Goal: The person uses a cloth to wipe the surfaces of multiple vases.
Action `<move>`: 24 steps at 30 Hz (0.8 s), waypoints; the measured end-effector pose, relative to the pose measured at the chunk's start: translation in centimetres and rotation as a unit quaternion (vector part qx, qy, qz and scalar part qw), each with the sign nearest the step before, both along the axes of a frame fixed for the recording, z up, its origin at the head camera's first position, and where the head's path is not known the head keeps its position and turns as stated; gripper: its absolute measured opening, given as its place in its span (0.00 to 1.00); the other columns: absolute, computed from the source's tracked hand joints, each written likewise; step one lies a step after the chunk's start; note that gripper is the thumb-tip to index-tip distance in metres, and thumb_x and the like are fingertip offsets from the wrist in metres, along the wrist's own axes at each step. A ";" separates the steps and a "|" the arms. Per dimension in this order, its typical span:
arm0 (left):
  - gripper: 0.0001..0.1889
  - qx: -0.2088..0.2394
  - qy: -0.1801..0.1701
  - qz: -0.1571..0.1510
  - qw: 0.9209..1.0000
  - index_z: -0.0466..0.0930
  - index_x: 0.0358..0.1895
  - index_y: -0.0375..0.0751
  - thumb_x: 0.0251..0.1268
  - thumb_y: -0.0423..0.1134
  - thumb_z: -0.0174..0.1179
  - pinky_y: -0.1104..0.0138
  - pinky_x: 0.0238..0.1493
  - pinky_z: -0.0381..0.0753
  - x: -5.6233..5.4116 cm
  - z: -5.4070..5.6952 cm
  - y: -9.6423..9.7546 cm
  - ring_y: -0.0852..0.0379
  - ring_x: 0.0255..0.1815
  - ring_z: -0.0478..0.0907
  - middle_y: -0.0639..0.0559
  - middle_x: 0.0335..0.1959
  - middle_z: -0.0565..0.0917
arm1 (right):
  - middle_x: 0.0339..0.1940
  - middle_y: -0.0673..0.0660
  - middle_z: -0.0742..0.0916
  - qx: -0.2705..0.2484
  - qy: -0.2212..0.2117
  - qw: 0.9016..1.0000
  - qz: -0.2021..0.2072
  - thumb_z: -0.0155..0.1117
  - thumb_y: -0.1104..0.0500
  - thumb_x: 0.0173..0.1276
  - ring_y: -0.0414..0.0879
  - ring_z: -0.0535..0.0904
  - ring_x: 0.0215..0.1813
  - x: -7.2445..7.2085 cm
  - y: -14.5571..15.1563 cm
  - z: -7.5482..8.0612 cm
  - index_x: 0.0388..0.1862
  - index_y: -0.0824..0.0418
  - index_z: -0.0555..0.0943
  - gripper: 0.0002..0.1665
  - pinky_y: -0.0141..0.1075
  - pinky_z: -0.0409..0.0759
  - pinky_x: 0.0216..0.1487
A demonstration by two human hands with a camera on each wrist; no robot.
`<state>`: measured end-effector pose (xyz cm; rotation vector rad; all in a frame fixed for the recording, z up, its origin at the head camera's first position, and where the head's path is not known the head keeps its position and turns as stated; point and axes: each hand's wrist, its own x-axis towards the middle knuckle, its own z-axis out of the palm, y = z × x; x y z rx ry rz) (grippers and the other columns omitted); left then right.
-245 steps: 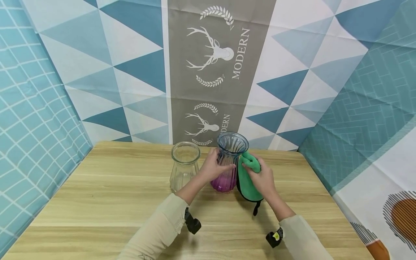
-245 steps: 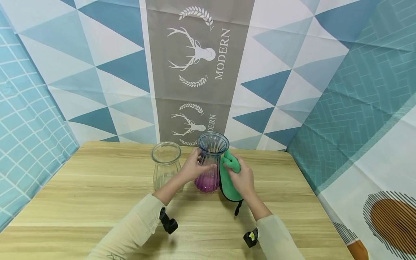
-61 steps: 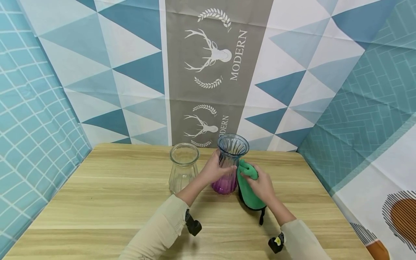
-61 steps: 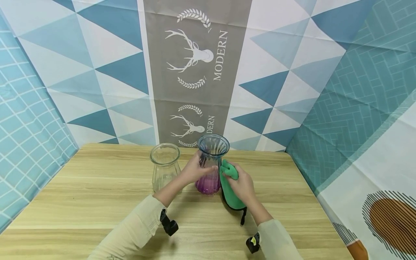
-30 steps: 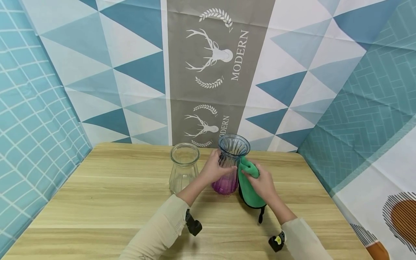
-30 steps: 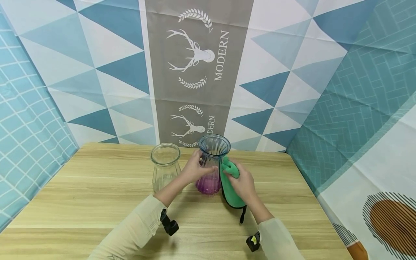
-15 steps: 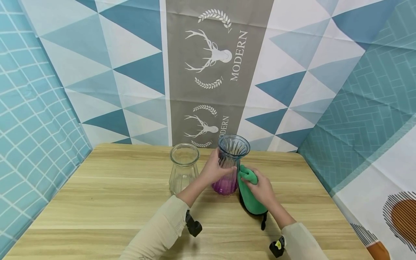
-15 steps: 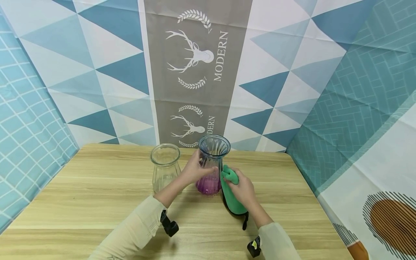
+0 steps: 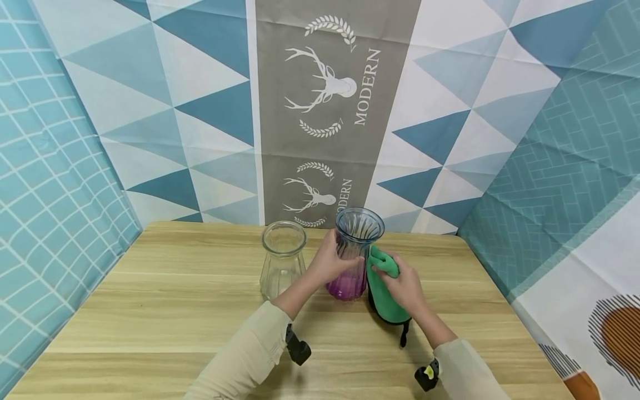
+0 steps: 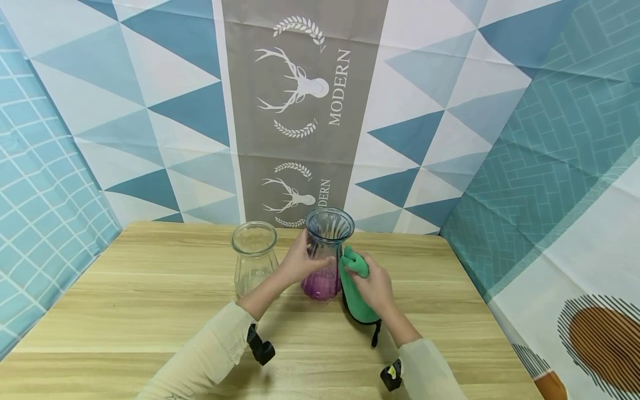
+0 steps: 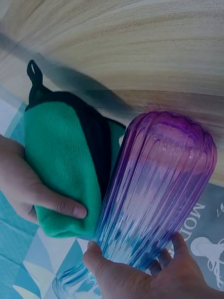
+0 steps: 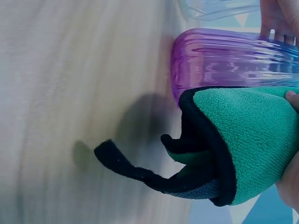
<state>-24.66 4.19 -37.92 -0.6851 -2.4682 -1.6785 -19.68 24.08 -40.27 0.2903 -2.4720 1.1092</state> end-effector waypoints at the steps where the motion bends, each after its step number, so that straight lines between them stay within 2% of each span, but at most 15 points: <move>1: 0.44 0.001 0.002 -0.002 1.000 0.54 0.67 0.35 0.50 0.42 0.71 0.56 0.68 0.65 0.0 0.0 0.0 0.45 0.66 0.65 0.38 0.63 0.66 | 0.53 0.63 0.83 -0.003 0.002 1.000 -0.002 0.67 0.58 0.60 0.58 0.81 0.50 -0.1 0.0 0.2 0.59 0.58 0.75 0.27 0.49 0.82 0.43; 11: 0.45 -0.013 0.019 -0.007 1.000 0.54 0.69 0.37 0.50 0.43 0.70 0.55 0.69 0.64 -0.1 0.1 -0.1 0.45 0.68 0.63 0.39 0.65 0.65 | 0.54 0.63 0.83 -0.031 0.024 0.999 -0.024 0.68 0.56 0.60 0.58 0.81 0.51 -0.3 -0.4 1.9 0.59 0.57 0.75 0.27 0.52 0.81 0.45; 17: 0.45 -0.023 0.019 -0.006 1.000 0.54 0.70 0.38 0.50 0.44 0.70 0.54 0.69 0.64 -0.2 0.1 0.0 0.45 0.68 0.63 0.39 0.65 0.65 | 0.54 0.63 0.83 -0.025 0.030 0.999 -0.025 0.68 0.57 0.60 0.58 0.81 0.52 -0.2 -0.5 2.0 0.59 0.59 0.75 0.28 0.52 0.81 0.46; 24: 0.45 -0.022 0.019 -0.005 1.000 0.54 0.70 0.39 0.50 0.44 0.70 0.54 0.68 0.65 -0.1 0.0 0.0 0.45 0.67 0.65 0.39 0.65 0.66 | 0.53 0.63 0.83 -0.019 0.022 1.000 -0.006 0.68 0.58 0.60 0.58 0.80 0.52 -0.2 -0.5 1.8 0.59 0.59 0.75 0.27 0.52 0.81 0.46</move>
